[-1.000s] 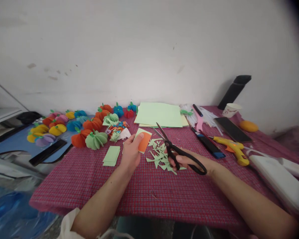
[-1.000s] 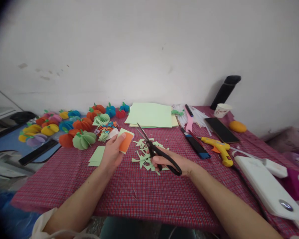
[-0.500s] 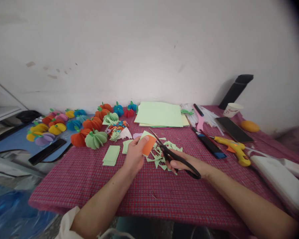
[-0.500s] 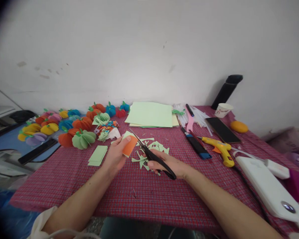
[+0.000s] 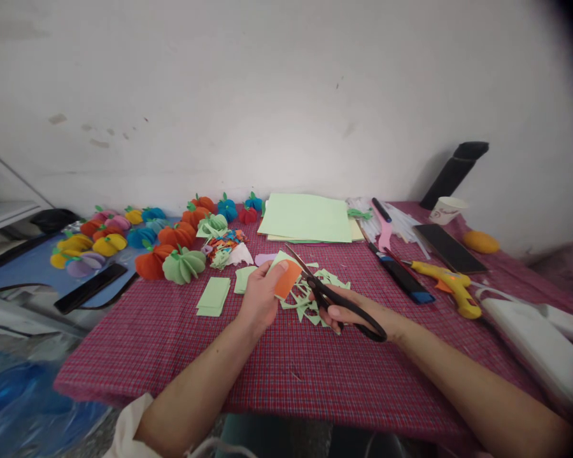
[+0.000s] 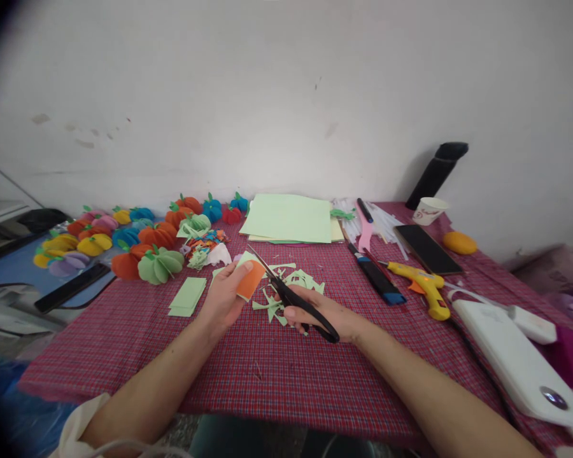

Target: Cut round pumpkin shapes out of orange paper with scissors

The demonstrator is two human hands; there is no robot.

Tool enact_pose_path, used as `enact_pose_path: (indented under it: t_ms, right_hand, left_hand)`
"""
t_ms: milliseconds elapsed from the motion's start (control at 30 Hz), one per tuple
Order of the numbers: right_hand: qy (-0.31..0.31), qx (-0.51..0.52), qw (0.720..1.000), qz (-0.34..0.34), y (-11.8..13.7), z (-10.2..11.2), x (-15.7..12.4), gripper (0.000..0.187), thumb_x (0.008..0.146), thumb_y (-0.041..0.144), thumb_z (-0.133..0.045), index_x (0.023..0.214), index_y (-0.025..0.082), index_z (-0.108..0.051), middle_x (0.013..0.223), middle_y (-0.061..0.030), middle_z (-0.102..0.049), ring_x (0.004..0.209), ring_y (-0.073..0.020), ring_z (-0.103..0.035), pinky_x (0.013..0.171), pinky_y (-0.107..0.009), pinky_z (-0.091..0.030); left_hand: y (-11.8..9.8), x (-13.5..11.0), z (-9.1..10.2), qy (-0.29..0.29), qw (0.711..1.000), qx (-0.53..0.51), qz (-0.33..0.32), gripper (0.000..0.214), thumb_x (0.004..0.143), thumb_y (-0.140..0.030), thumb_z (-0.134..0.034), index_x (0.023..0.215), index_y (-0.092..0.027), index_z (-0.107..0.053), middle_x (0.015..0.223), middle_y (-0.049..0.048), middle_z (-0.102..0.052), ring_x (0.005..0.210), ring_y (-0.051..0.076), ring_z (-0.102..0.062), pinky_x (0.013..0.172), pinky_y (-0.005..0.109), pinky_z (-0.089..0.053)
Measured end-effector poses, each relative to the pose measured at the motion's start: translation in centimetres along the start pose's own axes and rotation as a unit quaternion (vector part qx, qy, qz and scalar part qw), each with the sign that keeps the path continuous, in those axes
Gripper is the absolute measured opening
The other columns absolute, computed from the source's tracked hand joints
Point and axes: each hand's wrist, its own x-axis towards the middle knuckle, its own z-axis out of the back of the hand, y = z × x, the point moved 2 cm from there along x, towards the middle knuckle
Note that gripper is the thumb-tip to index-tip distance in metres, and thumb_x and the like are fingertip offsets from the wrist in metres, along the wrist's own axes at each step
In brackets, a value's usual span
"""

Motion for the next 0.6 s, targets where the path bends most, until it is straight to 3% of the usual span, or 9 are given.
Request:
enact_pose_path:
  t_ms: [400,600]
  right_hand:
    - [-0.015,0.013,1.000,-0.002,-0.32,0.03,0.00,0.031,0.078,0.040,-0.051,0.094,0.015,-0.045,0.067,0.0012,-0.046,0.054,-0.0069,-0.044,0.050,-0.021,-0.036]
    - [-0.011,0.017,1.000,-0.002,-0.19,-0.02,0.03,0.032,0.079,0.041,-0.050,0.098,0.015,-0.046,0.065,0.0019,-0.046,0.052,-0.0066,-0.044,0.049,-0.021,-0.036]
  left_hand:
    - [-0.11,-0.07,0.00,0.007,1.000,-0.009,0.001,0.016,0.062,-0.027,-0.065,0.070,-0.014,-0.059,0.064,-0.0004,-0.063,0.055,0.010,-0.056,0.058,0.022,-0.042]
    - [-0.10,-0.09,0.00,0.009,1.000,-0.012,-0.001,0.016,0.062,-0.027,-0.065,0.070,-0.015,-0.059,0.065,-0.0005,-0.064,0.057,0.010,-0.057,0.059,0.023,-0.042]
